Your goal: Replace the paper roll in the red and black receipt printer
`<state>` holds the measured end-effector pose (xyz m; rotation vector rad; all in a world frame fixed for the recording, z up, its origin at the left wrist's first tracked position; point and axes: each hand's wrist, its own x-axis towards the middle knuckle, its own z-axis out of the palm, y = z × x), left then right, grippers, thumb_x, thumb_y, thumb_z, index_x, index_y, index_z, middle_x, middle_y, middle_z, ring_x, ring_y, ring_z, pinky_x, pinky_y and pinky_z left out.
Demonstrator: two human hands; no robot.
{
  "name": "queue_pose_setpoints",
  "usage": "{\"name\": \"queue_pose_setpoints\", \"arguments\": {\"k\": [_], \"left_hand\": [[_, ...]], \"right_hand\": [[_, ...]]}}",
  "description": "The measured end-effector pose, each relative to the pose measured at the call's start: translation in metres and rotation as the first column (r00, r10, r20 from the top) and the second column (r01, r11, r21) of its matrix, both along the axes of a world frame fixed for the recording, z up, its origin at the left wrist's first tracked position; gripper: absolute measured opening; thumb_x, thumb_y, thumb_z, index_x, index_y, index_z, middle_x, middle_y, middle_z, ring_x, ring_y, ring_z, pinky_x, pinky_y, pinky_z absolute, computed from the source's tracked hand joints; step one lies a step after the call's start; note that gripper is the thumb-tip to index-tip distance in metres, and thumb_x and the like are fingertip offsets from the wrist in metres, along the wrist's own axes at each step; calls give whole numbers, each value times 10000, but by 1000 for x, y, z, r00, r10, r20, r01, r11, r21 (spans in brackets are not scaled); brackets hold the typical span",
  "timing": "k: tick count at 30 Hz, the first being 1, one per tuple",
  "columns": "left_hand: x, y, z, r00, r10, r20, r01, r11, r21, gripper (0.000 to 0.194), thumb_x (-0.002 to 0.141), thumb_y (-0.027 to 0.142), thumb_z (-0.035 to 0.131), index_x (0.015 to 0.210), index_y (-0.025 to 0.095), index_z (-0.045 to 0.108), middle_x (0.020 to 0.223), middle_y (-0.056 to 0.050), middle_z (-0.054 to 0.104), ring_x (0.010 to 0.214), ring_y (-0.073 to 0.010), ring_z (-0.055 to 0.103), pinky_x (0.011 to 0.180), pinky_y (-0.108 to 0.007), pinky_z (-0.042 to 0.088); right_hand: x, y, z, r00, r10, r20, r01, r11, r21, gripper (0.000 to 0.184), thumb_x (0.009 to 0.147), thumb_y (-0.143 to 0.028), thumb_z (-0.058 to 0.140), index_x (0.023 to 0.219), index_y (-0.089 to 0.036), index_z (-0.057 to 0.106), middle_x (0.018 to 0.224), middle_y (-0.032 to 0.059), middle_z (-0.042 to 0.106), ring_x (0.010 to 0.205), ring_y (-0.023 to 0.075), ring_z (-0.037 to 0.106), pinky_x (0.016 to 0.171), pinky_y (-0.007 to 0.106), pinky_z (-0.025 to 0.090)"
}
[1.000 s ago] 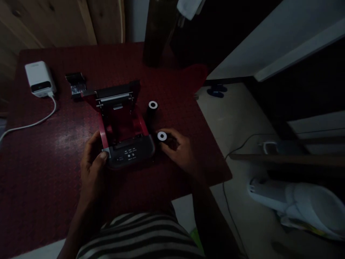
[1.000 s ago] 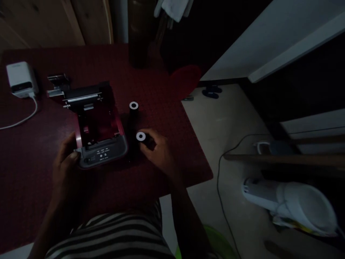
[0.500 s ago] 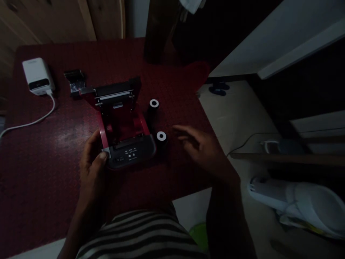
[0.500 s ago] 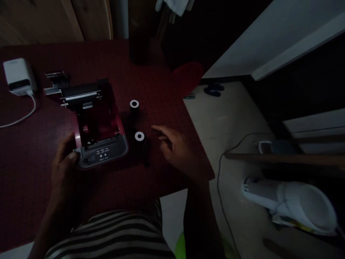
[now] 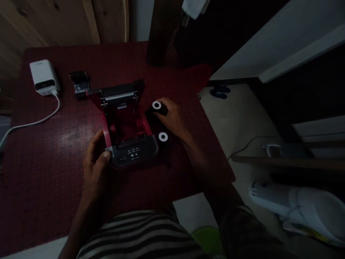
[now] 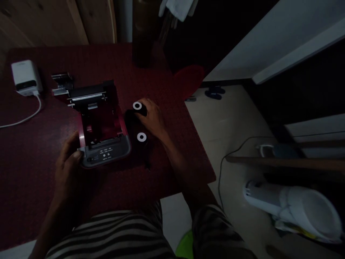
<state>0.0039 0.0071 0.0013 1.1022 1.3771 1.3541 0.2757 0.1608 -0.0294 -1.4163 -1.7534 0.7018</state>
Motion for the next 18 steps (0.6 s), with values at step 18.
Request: {"name": "queue_pose_setpoints", "arguments": {"k": [18], "left_hand": [[2,0,0,997,-30,71,30,1000,7,528,1043,454,789,1550,315,741,1612,-74,736,1515,-329,678,1246,-464,566]], "right_hand": [[-40,-55,136,809,514,285,-525,850,-40,198,990,-139,822,1148,-254,788,1158,29,839,1087,273,783,992,445,626]]}}
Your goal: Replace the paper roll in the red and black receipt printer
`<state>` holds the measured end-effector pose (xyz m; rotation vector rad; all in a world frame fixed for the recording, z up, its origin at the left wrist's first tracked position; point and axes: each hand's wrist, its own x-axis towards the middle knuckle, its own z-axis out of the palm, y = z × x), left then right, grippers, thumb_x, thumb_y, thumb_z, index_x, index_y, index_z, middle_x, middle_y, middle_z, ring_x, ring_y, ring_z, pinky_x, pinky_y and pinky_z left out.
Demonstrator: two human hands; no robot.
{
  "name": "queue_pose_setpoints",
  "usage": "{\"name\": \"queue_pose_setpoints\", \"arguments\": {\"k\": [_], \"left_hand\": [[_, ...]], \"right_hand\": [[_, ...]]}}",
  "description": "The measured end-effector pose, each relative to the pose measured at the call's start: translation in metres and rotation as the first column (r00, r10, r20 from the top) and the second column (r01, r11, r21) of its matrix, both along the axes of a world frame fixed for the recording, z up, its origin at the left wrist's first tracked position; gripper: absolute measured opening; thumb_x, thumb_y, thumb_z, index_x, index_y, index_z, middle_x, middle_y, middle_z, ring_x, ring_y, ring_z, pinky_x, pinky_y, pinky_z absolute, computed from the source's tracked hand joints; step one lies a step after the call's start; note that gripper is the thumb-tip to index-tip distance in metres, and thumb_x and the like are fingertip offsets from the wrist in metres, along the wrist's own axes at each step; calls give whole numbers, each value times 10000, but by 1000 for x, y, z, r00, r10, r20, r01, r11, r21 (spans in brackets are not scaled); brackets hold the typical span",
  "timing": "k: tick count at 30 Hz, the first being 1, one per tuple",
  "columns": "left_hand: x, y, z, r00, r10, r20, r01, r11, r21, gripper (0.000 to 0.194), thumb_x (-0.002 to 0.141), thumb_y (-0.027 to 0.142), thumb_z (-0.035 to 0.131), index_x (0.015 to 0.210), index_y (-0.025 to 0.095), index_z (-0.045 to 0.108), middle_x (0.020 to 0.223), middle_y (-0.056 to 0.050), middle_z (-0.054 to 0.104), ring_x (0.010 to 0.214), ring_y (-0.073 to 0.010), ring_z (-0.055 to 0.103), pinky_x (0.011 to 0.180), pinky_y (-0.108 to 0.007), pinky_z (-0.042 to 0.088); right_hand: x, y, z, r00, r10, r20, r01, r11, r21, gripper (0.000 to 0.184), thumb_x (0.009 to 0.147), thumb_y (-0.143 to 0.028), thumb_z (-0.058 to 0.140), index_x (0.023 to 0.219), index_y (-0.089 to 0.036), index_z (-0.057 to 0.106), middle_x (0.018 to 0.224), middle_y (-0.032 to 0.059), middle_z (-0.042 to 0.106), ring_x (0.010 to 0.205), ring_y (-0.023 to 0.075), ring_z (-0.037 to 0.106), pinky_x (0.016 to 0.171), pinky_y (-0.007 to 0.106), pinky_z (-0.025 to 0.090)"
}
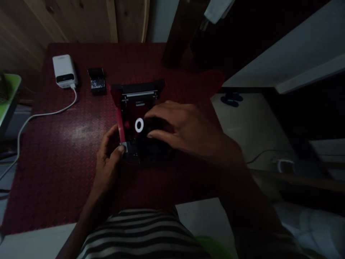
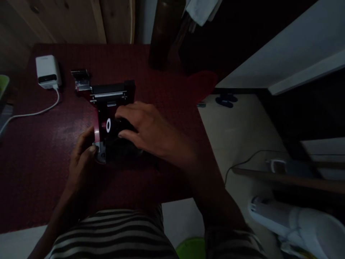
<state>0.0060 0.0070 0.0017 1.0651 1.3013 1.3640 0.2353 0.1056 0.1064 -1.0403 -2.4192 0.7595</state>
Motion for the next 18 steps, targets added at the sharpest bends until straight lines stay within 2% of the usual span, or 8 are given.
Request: {"name": "queue_pose_setpoints", "arguments": {"k": [3,6,10,14,18], "left_hand": [[-1,-1,1,1000,-16,18,16,1000,-5,521,1054,453,784,1552,307,737,1607,-85,737,1503,-335,690,1248,-475,563],[-1,-2,1,1000,-9,13,9,1000,-20,522,1052,457,787,1551,313,738,1611,-84,734,1497,-341,692,1244,-482,559],[-2,-3,0,1000,-14,21,15,999,-35,533,1060,442,782,1579,331,725,1629,-61,725,1505,-321,682,1247,-456,546],[-3,-3,1,1000,-12,10,13,999,-47,551,1053,452,788,1583,321,723,1621,-63,732,1490,-321,694,1232,-448,559],[-3,-3,4,1000,-9,-3,9,999,-53,547,1053,453,787,1577,309,725,1605,-72,743,1467,-321,713,1211,-443,580]], "right_hand": [[-24,3,-12,983,-31,180,21,998,59,225,1006,-35,746,1143,-208,787,1145,90,830,1130,304,761,1015,470,606],[-42,0,-15,942,-91,324,62,993,97,267,994,41,694,1106,-182,790,1082,119,831,1085,307,763,977,438,592],[-61,1,-10,887,-149,436,105,987,124,211,1059,-19,665,1096,-161,817,1028,151,851,1027,310,785,822,388,562],[-71,11,-11,824,-98,557,53,994,97,304,1094,-36,585,1144,-167,855,1021,150,873,960,296,807,749,380,534],[-74,19,-17,815,-78,574,34,996,87,332,1069,-23,587,1162,-179,865,1030,138,871,906,289,805,745,382,545]]}}
